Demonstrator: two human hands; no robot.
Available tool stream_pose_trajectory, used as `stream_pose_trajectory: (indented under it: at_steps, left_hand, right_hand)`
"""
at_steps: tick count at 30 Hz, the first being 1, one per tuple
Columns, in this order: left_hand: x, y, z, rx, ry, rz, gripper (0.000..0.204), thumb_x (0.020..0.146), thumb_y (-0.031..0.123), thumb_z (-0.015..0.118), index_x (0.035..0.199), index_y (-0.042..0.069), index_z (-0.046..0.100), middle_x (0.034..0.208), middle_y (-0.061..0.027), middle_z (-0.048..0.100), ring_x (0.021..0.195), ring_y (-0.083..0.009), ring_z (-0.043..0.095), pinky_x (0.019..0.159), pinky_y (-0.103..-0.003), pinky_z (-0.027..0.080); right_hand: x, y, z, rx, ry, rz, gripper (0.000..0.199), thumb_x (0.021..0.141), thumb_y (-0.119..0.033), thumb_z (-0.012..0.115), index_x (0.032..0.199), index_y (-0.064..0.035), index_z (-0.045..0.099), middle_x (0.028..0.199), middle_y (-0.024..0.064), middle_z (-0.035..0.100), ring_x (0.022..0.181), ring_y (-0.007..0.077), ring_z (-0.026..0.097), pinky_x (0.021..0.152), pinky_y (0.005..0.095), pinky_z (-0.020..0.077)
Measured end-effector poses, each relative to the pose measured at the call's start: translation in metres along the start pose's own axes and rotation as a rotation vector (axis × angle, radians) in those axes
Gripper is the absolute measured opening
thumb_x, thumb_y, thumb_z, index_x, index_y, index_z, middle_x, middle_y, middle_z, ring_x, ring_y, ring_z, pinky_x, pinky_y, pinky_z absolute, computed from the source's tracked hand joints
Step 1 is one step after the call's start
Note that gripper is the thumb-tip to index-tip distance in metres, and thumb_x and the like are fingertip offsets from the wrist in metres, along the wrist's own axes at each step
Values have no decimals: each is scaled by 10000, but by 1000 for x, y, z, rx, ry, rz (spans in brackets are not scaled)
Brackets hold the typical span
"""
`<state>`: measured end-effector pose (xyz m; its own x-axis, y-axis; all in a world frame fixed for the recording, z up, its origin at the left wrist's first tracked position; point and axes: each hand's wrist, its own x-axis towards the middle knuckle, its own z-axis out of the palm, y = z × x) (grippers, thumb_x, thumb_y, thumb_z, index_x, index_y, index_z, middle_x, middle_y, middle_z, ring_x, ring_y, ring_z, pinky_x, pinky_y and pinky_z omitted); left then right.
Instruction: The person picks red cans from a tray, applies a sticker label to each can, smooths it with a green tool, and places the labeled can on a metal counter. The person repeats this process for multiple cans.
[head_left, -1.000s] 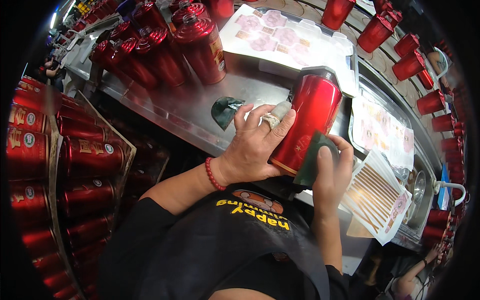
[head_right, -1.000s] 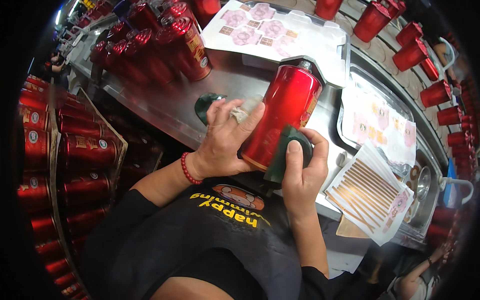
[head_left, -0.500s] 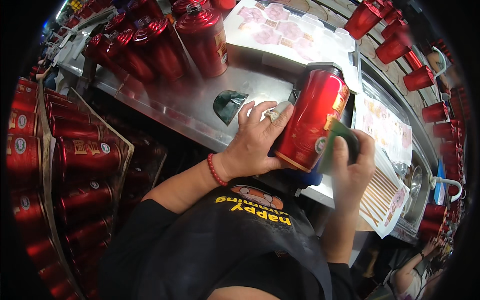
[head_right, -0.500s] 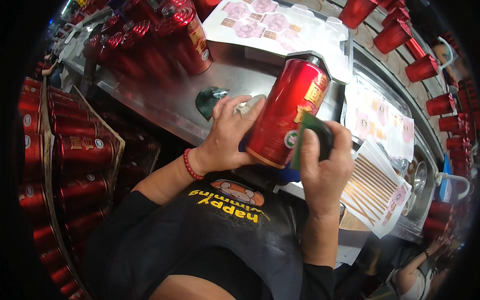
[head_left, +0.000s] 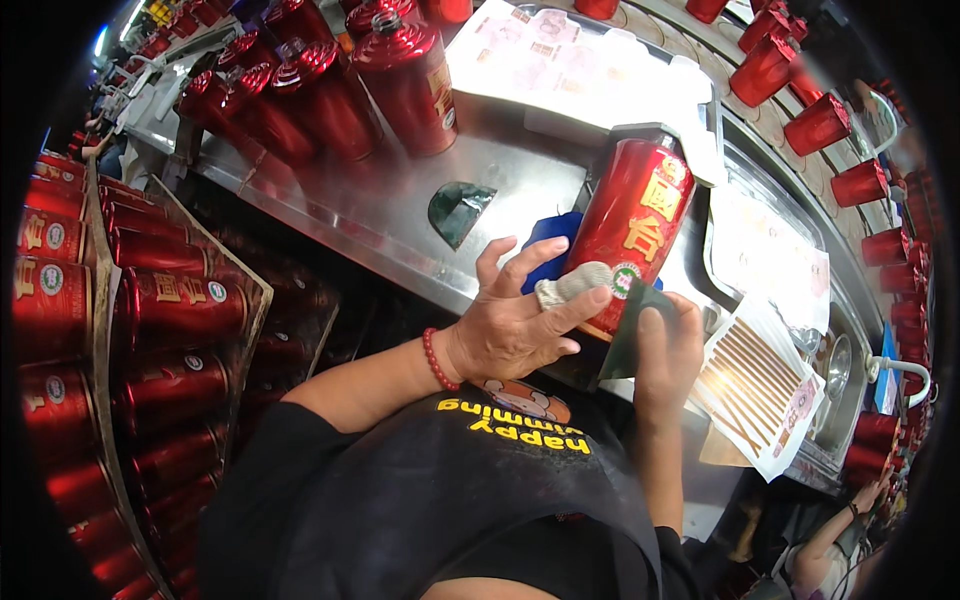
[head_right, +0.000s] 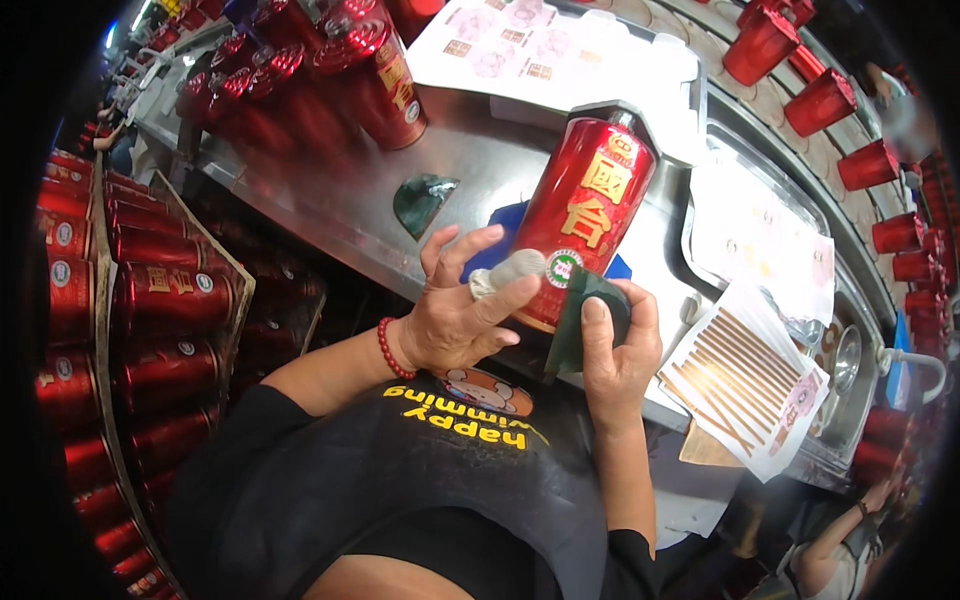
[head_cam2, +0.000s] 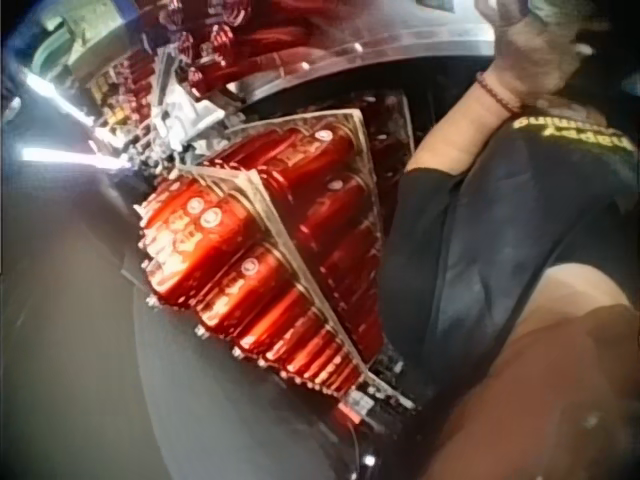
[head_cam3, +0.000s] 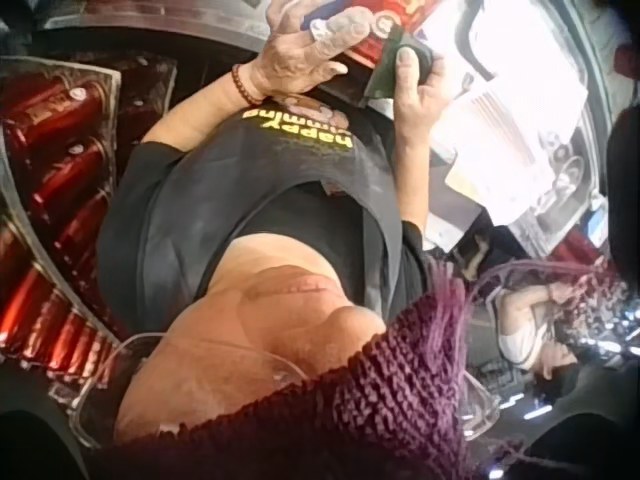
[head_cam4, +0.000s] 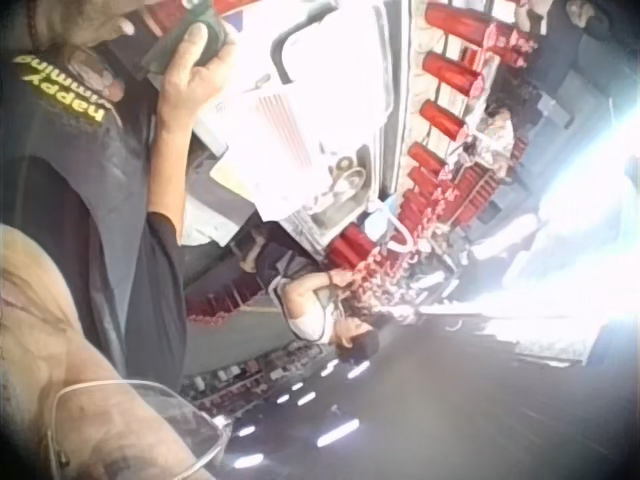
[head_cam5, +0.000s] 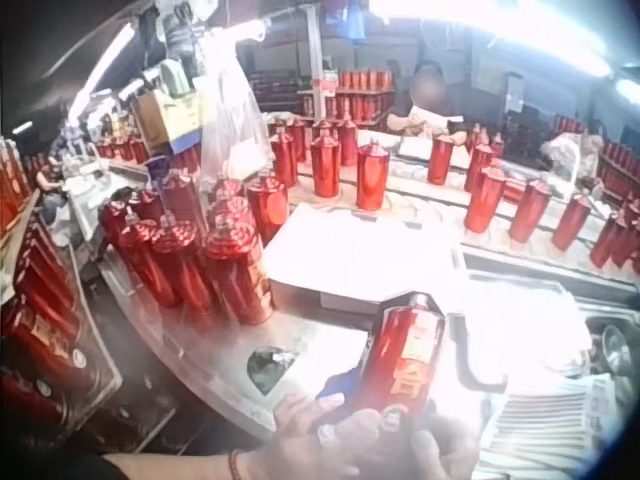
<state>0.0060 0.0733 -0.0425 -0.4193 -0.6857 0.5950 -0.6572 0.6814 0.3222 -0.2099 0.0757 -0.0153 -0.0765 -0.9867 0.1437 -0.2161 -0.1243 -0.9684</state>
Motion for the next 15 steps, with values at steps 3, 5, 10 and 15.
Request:
stream_pose_trajectory:
  at_steps: [3,5,10,15]
  left_hand:
    - [-1,-1,0,-72,-3,-50,577,1051,569,375,1442,205,592,1358,-19,651,1423,-281,368,1160,-519,117]
    - [12,-5,-6,-45,-27,30,625,1039,621,335,1442,219,592,1354,-17,657,1422,-270,365,1168,-512,107]
    - [53,-34,-13,-29,-147,191,652,1012,663,310,1430,258,605,1348,-1,656,1407,-219,363,1181,-497,100]
    - [71,-54,-3,-63,-99,200,639,1024,644,299,1394,253,643,946,46,738,1371,-196,386,1192,-504,84]
  right_hand:
    - [2,1,0,3,-11,-38,273,981,-215,679,1113,7,592,932,49,644,838,108,586,763,256,495]
    - [2,2,-2,21,-22,-19,280,978,-225,684,1105,6,591,921,49,643,823,111,586,753,261,497]
    - [1,8,-2,26,-23,-2,277,966,-227,691,1096,-4,592,885,52,643,792,121,590,736,280,500]
    - [6,6,-4,36,-50,35,278,944,-223,711,1075,-8,592,862,59,648,787,131,596,745,284,503]
